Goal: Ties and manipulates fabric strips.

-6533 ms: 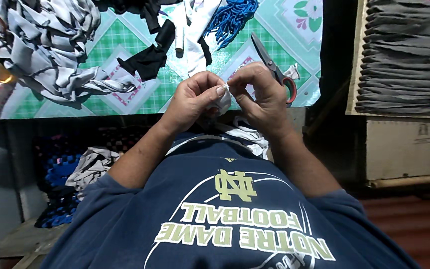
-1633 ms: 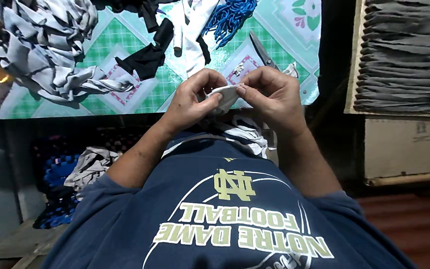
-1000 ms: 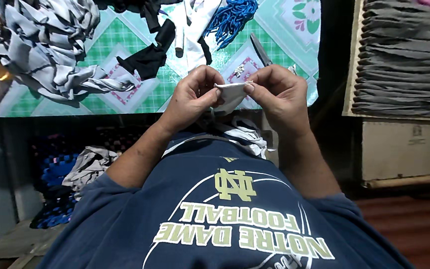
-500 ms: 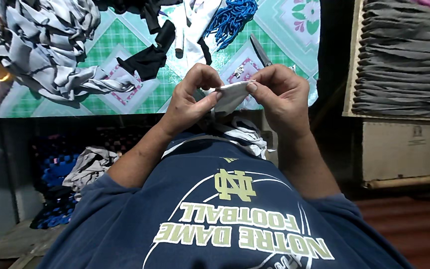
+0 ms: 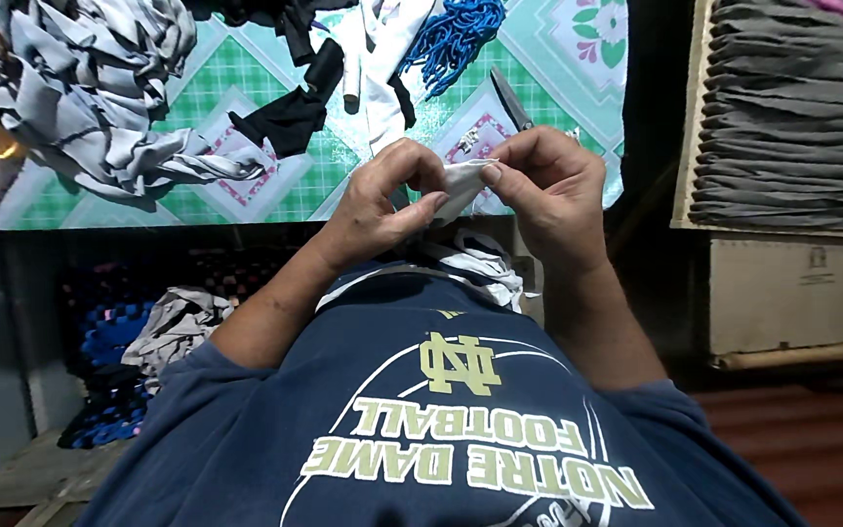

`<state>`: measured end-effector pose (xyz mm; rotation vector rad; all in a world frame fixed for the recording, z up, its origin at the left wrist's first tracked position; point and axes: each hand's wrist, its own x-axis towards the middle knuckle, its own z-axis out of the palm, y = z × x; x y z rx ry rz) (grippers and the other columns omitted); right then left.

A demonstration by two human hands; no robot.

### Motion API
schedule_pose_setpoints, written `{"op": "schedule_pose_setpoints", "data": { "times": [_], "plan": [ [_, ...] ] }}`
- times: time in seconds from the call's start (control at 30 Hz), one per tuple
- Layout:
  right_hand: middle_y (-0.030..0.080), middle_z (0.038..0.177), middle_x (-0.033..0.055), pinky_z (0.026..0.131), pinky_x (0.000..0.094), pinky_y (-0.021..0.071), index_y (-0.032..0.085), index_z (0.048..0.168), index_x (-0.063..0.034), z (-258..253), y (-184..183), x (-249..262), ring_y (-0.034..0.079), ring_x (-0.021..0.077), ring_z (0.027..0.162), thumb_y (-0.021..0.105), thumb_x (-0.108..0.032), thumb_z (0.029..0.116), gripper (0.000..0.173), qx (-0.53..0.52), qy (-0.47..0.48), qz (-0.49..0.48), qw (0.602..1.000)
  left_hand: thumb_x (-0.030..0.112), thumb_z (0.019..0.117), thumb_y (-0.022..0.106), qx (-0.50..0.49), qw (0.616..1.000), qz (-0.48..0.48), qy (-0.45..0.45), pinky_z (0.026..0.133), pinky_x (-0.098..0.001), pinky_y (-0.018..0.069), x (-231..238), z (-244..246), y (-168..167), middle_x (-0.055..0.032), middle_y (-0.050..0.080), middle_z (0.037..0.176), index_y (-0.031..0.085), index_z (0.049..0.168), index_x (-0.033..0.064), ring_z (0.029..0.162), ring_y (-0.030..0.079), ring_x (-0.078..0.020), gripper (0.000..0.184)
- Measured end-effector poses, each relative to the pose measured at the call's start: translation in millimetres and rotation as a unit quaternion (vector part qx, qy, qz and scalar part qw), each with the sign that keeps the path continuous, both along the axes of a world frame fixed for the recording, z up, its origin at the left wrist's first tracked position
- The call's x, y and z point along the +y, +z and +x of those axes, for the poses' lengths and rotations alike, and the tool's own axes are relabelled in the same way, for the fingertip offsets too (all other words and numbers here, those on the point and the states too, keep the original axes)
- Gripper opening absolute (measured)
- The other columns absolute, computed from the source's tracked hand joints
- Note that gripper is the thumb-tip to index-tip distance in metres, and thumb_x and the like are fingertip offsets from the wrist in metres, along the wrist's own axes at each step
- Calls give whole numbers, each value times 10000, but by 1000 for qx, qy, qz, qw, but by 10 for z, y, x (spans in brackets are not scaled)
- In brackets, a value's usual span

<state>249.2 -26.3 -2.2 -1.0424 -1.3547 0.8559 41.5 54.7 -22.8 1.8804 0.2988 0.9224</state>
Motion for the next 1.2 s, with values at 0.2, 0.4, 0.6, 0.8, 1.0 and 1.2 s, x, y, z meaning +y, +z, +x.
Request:
{"op": "schedule_pose_setpoints", "data": {
  "times": [0.2, 0.4, 0.6, 0.8, 1.0, 1.2],
  "plan": [
    [676, 883, -34, 687, 182, 529, 659, 1004, -12, 8, -5, -4, 609, 0, 755, 637, -15, 957, 52, 2, 0, 0, 1000, 12, 922, 685, -12, 999, -32, 13, 808, -267, 566, -26, 0, 24, -106, 642, 967, 569, 1039, -58, 871, 644, -99, 179],
    [679, 891, -37, 696, 178, 529, 657, 1004, -14, 9, -7, -7, 614, -4, 764, 634, -13, 953, 56, -1, -4, 5, 1000, -73, 915, 633, -13, 1000, -5, 18, 835, -233, 548, -20, -7, 14, -118, 631, 1046, 570, 1151, -100, 913, 625, -76, 245],
    [685, 895, -36, 723, 195, 550, 659, 1007, -18, -3, -12, -6, 635, 6, 787, 631, -12, 954, 60, 0, -2, 6, 1000, -59, 924, 627, -7, 999, 37, 19, 823, -246, 546, 16, -8, -7, -151, 621, 1023, 640, 1016, -78, 932, 621, -128, 95],
    [680, 893, -34, 715, 187, 540, 656, 1008, -11, -12, -4, -6, 623, 2, 779, 629, -9, 956, 60, -6, -5, 6, 1000, -34, 950, 626, -13, 998, 53, 29, 828, -236, 536, 8, -2, -2, -148, 615, 1045, 679, 1094, -64, 939, 609, -119, 156],
    [673, 882, -36, 696, 181, 526, 658, 1003, -12, -11, -2, -3, 608, -2, 762, 631, -16, 958, 53, -12, -6, 7, 1000, -26, 952, 611, 3, 995, 97, 38, 896, -254, 531, 18, -10, 10, -163, 623, 1041, 707, 999, -44, 1013, 617, -162, 108],
    [678, 899, -31, 711, 192, 541, 656, 1007, -15, 0, 5, -2, 621, 6, 777, 629, -8, 957, 57, -1, -1, 5, 1000, -45, 918, 592, 19, 998, 44, 47, 722, -236, 523, 1, -19, 15, -163, 645, 1003, 588, 1100, -104, 818, 605, -111, 191]
  ]
}}
